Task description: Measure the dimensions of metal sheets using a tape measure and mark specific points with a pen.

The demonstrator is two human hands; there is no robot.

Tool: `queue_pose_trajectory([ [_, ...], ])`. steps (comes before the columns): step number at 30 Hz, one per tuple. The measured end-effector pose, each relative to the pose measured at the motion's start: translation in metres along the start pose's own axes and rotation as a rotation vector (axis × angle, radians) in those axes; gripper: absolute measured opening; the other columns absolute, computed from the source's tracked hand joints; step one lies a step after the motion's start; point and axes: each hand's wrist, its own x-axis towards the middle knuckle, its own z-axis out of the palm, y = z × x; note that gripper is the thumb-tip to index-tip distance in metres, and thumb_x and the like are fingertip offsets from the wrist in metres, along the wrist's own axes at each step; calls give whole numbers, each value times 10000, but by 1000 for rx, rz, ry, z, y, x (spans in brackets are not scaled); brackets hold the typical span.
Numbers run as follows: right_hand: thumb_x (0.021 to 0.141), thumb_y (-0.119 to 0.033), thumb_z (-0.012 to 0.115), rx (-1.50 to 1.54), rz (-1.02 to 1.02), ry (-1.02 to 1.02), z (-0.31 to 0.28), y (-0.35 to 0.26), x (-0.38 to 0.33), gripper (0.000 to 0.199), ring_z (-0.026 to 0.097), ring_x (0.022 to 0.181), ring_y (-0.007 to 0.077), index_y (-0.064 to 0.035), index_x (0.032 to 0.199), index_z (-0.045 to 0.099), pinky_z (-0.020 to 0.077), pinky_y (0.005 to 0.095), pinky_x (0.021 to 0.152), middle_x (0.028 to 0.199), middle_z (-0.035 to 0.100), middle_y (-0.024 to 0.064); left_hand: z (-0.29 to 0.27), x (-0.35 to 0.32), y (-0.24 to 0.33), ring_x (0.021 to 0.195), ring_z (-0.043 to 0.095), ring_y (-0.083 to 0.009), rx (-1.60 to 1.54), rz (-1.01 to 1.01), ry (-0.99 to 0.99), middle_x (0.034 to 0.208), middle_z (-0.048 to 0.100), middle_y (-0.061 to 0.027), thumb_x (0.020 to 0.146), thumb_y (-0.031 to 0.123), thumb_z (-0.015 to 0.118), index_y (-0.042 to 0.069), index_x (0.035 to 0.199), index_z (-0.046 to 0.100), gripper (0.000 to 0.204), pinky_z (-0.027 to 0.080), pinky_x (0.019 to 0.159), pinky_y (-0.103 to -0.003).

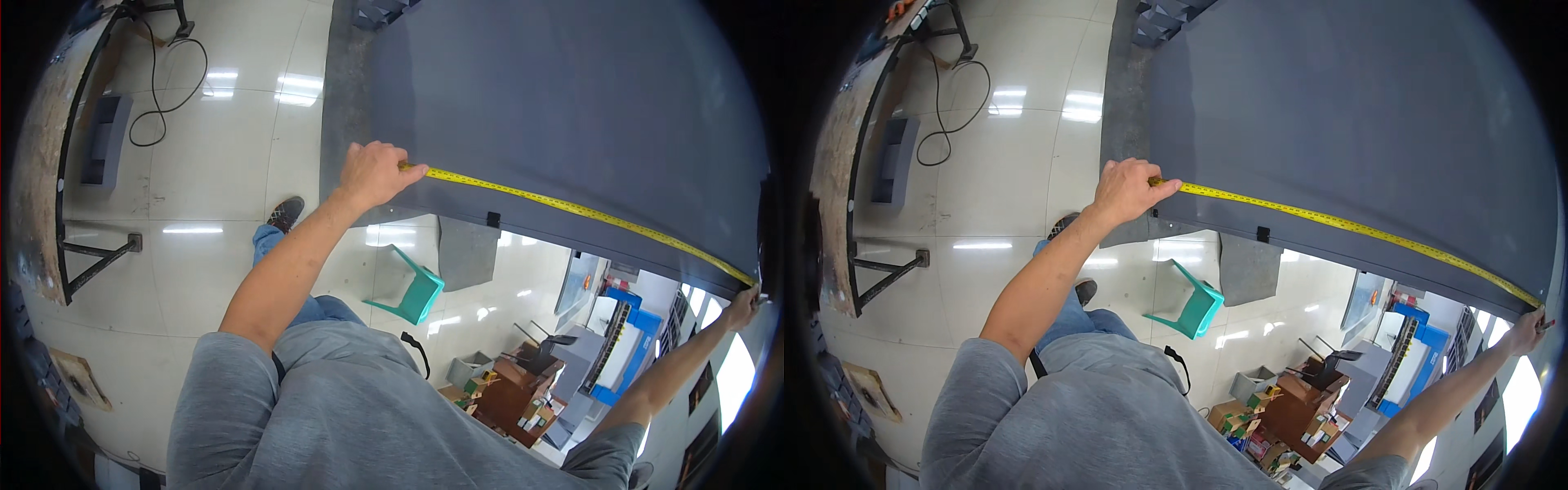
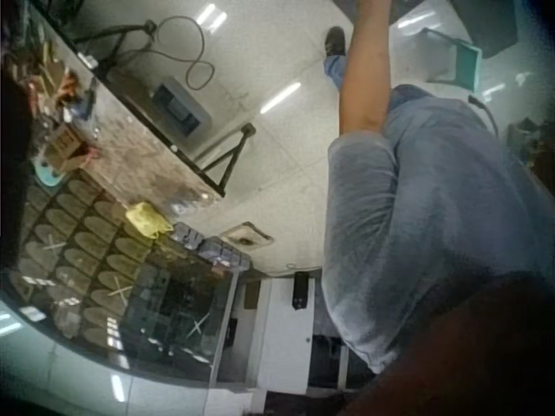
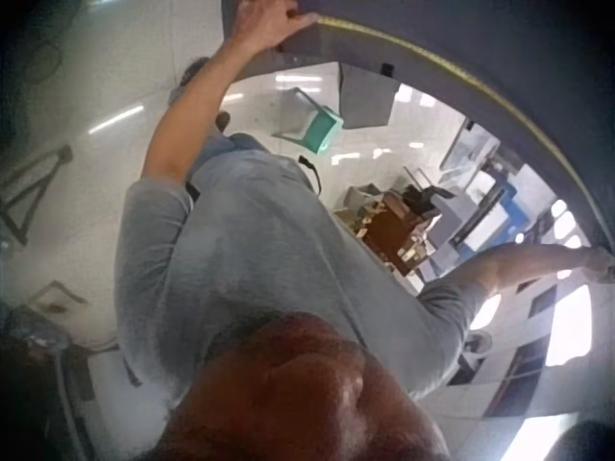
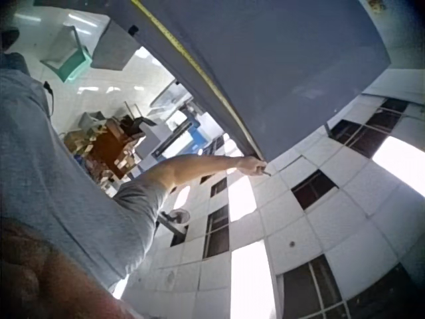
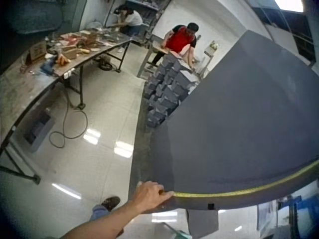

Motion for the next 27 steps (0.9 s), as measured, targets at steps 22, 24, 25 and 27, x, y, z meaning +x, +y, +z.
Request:
queue_pose_trajectory([
  [22, 976, -581, 484, 17, 10, -47, 36, 53, 19, 541, 659, 1052, 258, -135, 1194, 697, 501, 414, 922, 1125, 718, 86, -2, -5, 22, 763, 608, -200, 212, -41, -83, 763, 708, -49, 976, 523, 570, 94, 873, 801, 498, 380, 802, -368],
  [24, 981, -570, 484, 30, 9, -39, 33, 51, 26, 534, 658, 1054, 262, -127, 1196, 692, 501, 417, 925, 1129, 714, 93, 2, -4, 22, 767, 609, -200, 211, -27, -75, 764, 707, -49, 975, 523, 570, 93, 872, 800, 499, 380, 802, -368],
  [25, 984, -564, 485, 34, 3, -26, 27, 52, 36, 531, 657, 1055, 264, -123, 1197, 690, 500, 419, 926, 1130, 712, 96, 5, -3, 23, 771, 609, -200, 196, -15, -67, 764, 705, -50, 975, 522, 571, 93, 870, 800, 498, 380, 803, -369],
  [27, 989, -553, 485, 56, 17, -44, 31, 41, 17, 525, 655, 1056, 268, -116, 1199, 685, 500, 422, 929, 1134, 708, 103, 5, -4, 21, 779, 610, -200, 205, -24, -52, 765, 702, -51, 974, 520, 573, 91, 867, 799, 497, 380, 805, -369],
])
